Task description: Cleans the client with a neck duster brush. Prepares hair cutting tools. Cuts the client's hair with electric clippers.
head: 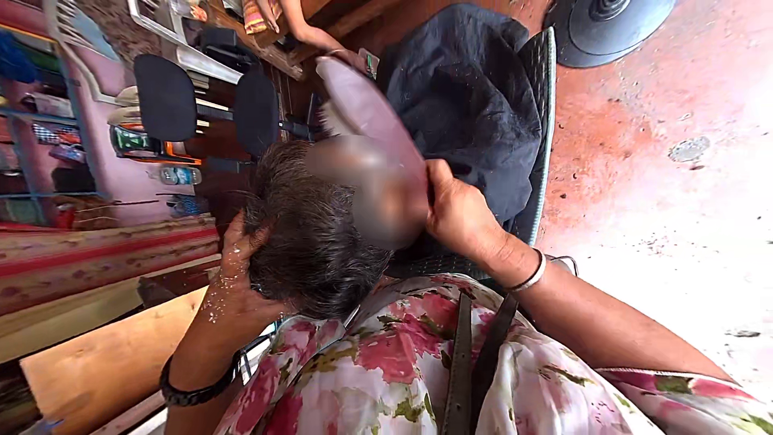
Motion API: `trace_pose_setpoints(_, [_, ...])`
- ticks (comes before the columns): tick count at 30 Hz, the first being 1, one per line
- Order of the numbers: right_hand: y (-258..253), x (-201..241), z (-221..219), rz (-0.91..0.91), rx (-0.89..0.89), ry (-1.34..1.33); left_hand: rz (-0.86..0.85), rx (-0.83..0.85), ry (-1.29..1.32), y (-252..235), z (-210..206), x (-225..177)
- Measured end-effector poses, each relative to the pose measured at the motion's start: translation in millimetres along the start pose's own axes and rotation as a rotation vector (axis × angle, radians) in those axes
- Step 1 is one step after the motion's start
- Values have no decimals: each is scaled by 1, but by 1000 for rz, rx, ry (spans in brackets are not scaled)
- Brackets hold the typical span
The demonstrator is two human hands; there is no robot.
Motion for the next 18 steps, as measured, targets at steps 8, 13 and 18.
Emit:
trace_pose_setpoints(8, [17,2,3,63,-240,-110,-15,-55,58,2,-10,2])
trace_pose_setpoints(13, [43,-16,-3,-288,88,-4,-63,-199,277,7,-34,34])
trace_pose_setpoints(18, [64,-10,32,-224,-161,-64,650,228,-10,24,-65,77])
Point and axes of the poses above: each hand's wrist, its own y-axis away from the middle knuckle, its own z-axis out of the back of the hand, x = y × z, the point moved 1 cm from there along -y, towards the middle knuckle, and after that the axes turned 8 degrees about x, right-handed, at the moved point
